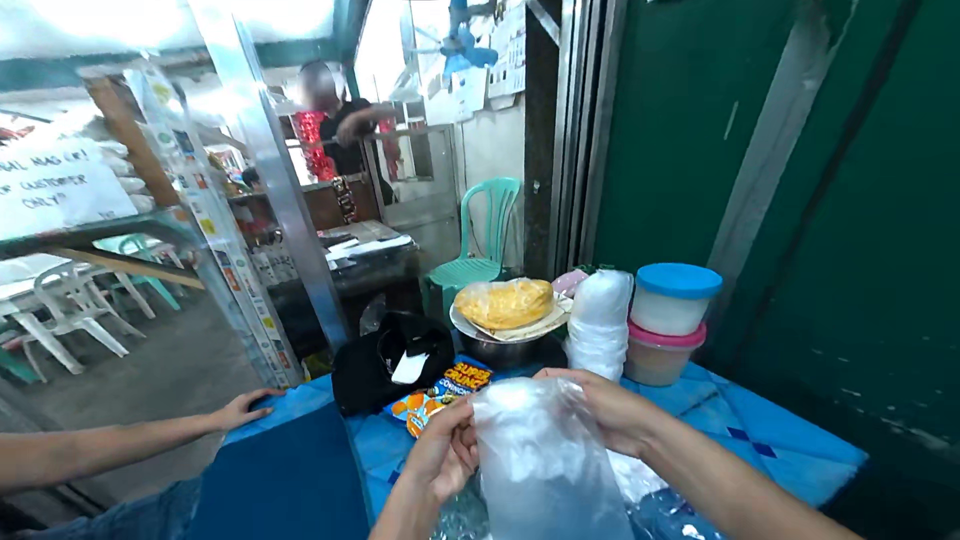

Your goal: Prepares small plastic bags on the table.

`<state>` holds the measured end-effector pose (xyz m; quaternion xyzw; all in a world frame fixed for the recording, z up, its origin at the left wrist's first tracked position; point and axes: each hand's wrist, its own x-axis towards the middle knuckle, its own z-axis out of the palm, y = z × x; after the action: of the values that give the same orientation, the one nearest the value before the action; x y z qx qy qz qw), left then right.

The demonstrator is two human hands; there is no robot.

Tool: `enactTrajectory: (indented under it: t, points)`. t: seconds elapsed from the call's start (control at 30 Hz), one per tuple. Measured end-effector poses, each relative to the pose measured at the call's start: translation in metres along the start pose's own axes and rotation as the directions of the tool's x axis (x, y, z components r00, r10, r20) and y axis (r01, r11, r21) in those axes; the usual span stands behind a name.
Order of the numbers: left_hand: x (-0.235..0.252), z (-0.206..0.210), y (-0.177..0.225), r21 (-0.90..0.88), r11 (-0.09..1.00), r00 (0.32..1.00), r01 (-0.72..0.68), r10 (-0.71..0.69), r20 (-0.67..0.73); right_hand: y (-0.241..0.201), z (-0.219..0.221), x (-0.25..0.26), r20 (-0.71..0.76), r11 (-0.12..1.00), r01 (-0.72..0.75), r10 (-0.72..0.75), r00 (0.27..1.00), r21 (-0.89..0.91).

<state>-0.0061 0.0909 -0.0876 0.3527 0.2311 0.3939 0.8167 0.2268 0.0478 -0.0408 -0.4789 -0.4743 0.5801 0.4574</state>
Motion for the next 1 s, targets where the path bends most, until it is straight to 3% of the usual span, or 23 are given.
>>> enactTrajectory:
  t: [0.17,0.3,0.43,0.57,0.67,0.77,0.9,0.93,1.0]
  points:
    - [-0.001,-0.009,-0.003,0.025,1.000,1.000,0.004,-0.003,-0.018,0.006,0.005,0.003,-0.050,0.998,-0.063,0.063,0.997,0.002]
    - [0.000,-0.013,-0.002,0.078,0.997,0.999,0.009,-0.012,0.033,0.006,0.011,-0.004,-0.110,0.991,0.005,-0.019,0.994,-0.132]
    - [-0.003,-0.018,-0.006,0.122,0.993,1.000,0.009,-0.008,-0.005,-0.016,0.035,-0.032,-0.165,0.977,0.015,-0.051,0.985,-0.213]
    - [-0.008,-0.016,-0.008,0.219,0.969,0.992,-0.110,0.122,-0.040,-0.007,0.030,-0.023,-0.194,0.979,0.076,-0.113,0.974,-0.191]
    - [-0.016,-0.014,-0.003,0.408,0.866,0.950,-0.289,0.313,0.007,0.029,0.010,0.007,-0.210,0.909,0.223,-0.309,0.927,-0.352]
    - [-0.031,0.002,0.003,0.604,0.689,0.898,-0.400,0.428,0.107,0.044,0.013,0.014,-0.260,0.791,0.344,-0.521,0.813,-0.506]
    - [-0.020,0.007,-0.002,0.823,0.294,0.771,-0.485,0.588,0.244,0.054,0.022,0.007,-0.291,0.738,0.343,-0.582,0.760,-0.581]
    - [-0.016,0.006,-0.002,0.838,0.256,0.761,-0.483,0.597,0.256,0.058,0.022,0.007,-0.273,0.729,0.333,-0.576,0.770,-0.598]
    - [-0.018,0.011,-0.008,0.805,0.344,0.787,-0.484,0.572,0.229,0.072,0.019,0.011,-0.297,0.750,0.317,-0.557,0.775,-0.581]
